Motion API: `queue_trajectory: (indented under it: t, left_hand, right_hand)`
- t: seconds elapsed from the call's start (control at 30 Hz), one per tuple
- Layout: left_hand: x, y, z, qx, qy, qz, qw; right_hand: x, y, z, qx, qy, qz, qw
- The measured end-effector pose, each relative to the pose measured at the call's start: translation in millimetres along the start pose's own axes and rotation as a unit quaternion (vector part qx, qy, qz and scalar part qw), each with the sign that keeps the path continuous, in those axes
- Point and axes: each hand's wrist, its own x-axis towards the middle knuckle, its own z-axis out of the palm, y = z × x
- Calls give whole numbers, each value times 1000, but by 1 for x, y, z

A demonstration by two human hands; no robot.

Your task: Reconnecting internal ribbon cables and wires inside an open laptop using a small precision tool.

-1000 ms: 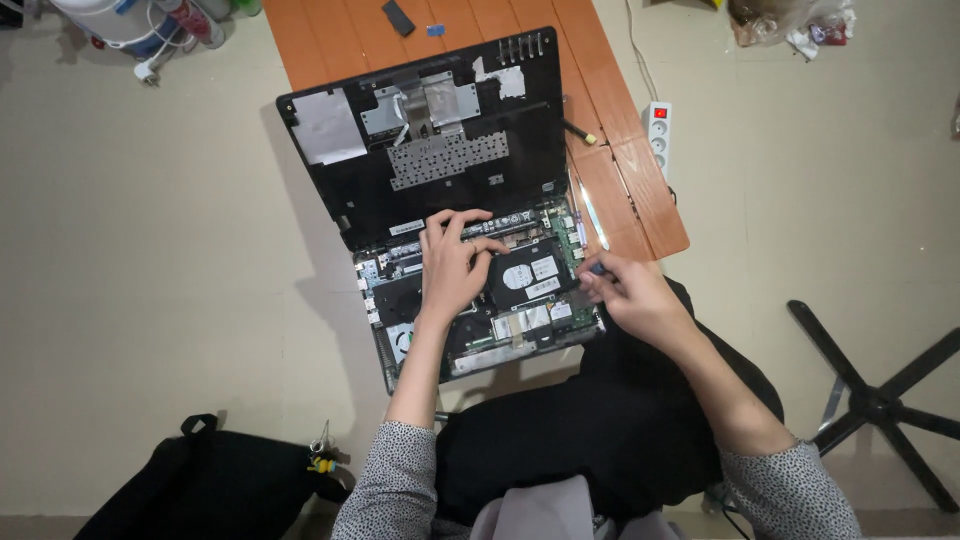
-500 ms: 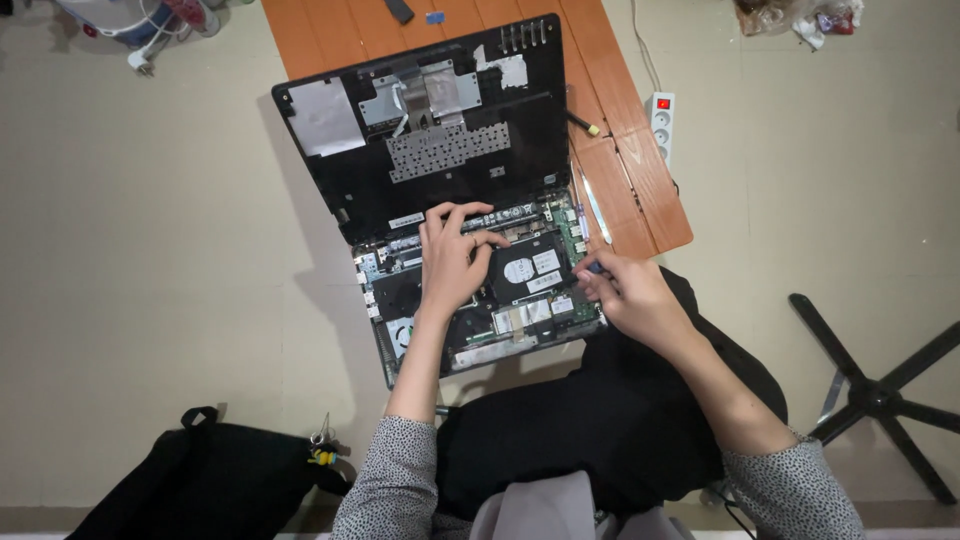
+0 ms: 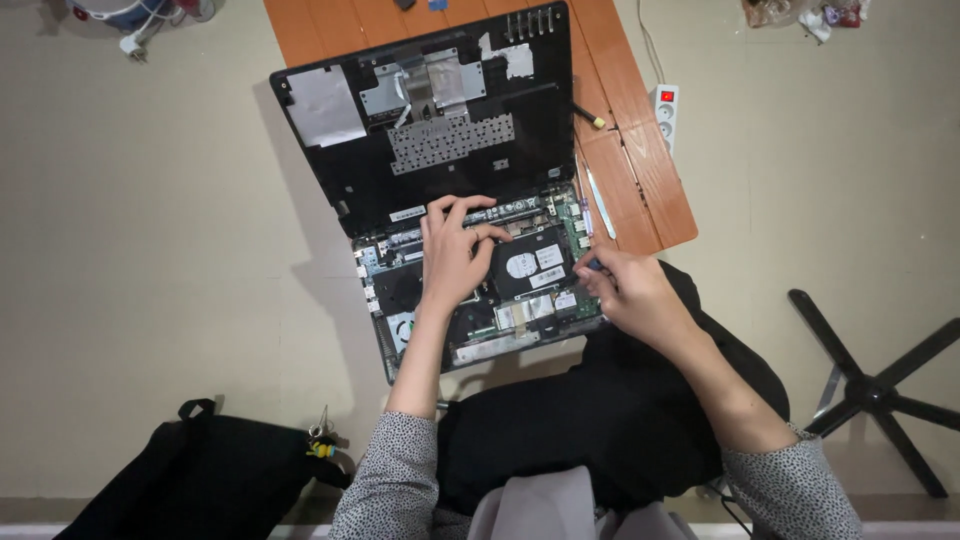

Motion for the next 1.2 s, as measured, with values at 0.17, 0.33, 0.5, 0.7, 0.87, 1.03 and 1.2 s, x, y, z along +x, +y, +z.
queue_trajectory:
  t: [0.17,0.33,0.5,0.7,0.87,1.03,1.2]
  left_hand:
    - [1,1,0,-5,0,-3,1000]
    - [0,1,-1,-6,2,-5,1000]
    - [1,0,-1,-10,3,-2,1000]
    - [0,1,-3,-5,-3,-5,1000]
    - [-1,0,-2,-3,5,3,1000]
    - [-1,-1,-2,0,9,5,1000]
    - [0,1,-4,-6,-3,-3,1000]
  right_hand:
    - [1,6,6,-37,11,-28,999]
    - [0,10,11,-69,23,-46,996]
    - [1,12,12,-71,39,-75,994]
    - [-1,15,12,-47,44,-66,996]
    - [0,14,10,-53,35,-69,996]
    - [-1,13,9,-57,29,-68,996]
    - [-7,5,6,-123,9,-79,989]
